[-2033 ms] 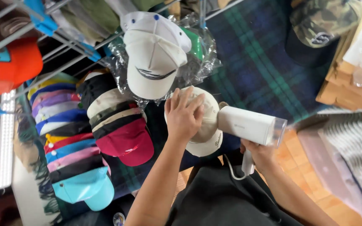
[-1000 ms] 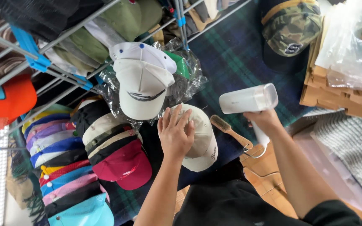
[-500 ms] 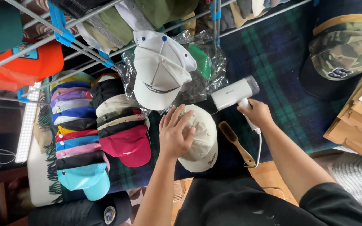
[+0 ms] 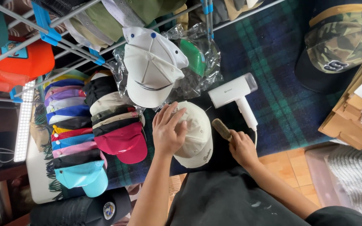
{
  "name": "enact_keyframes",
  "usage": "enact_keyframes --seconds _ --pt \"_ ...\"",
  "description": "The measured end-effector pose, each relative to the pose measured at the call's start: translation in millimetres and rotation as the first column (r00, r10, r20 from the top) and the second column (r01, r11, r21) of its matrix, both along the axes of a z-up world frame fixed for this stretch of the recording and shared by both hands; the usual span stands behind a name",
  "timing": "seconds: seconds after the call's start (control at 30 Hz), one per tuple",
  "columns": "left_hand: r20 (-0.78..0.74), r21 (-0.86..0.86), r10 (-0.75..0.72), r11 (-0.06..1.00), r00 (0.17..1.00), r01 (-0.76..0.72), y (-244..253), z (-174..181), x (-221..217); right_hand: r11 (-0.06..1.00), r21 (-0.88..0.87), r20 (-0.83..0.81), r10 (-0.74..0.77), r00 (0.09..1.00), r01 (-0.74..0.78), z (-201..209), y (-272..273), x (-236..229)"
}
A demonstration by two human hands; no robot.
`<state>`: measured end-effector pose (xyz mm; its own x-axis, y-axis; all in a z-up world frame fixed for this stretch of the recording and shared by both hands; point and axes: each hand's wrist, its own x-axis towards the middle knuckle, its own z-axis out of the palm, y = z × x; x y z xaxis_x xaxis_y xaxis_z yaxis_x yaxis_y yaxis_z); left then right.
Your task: Using a handheld steamer and a brush to clean and reshape various baseball caps.
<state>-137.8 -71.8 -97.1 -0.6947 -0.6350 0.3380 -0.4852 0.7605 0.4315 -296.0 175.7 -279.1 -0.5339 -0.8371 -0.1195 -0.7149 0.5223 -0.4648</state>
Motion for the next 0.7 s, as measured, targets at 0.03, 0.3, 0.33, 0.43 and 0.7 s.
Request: enact_keyframes --seconds 0.03,0.3,0.33,0.43,0.7 --pt "-0.005 0.004 -0.013 1.000 1.000 0.013 -1 -3 0 1.000 0.004 -0.005 -0.013 1.000 0.013 5 -1 -2" --pt "0.012 -0.068 -0.002 0.998 1.000 0.003 -3 -6 7 0.684 -0.145 0.741 -0.405 0.537 0.715 39 32 45" --pt "0.007 -0.058 -0.026 0.998 1.000 0.026 -10 -4 6 0.668 -0.141 0.734 -0.425 0.530 0.730 39 32 61" --pt "0.182 0.127 -0.121 0.987 0.976 0.098 -24 -6 3 0.498 -0.188 0.914 -0.227 0.337 0.847 42 41 116" --pt "0.224 0.119 -0.176 0.981 0.958 0.152 -35 0 1 0.514 -0.155 0.842 -0.378 0.385 0.844 100 -55 124"
